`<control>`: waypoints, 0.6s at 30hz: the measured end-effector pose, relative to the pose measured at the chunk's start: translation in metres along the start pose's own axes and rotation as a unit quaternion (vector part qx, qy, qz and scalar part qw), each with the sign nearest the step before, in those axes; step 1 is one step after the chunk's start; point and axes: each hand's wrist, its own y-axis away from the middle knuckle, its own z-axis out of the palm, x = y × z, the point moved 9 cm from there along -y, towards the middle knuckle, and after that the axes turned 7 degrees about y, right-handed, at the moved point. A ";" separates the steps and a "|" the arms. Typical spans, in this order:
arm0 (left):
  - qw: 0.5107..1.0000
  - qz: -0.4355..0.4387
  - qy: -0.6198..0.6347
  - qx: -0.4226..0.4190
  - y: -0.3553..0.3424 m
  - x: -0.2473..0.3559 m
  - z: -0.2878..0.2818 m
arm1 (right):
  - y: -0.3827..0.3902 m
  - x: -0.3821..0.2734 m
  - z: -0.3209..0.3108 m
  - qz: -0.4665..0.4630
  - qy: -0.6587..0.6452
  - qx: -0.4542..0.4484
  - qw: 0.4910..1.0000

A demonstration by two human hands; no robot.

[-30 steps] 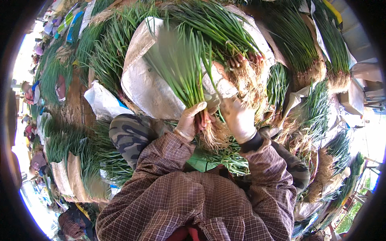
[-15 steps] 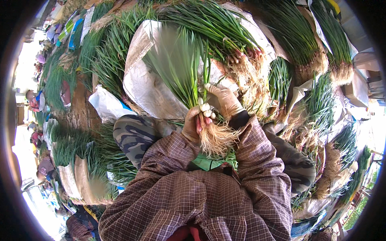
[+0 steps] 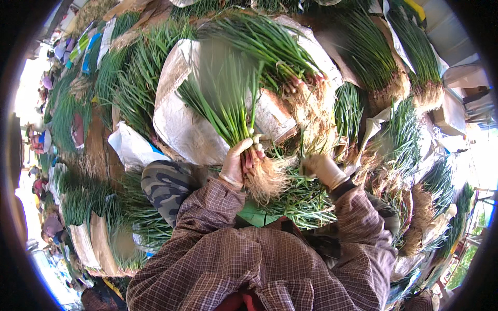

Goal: The person sits on the ground and trims the roots of green onions by hand. They pick up bunches, remove the root ends, and place the trimmed onions into a pile.

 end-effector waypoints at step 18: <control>0.994 0.031 0.093 -0.039 0.000 0.024 0.009 | -0.119 -0.083 -0.066 -0.093 -0.004 0.235 0.967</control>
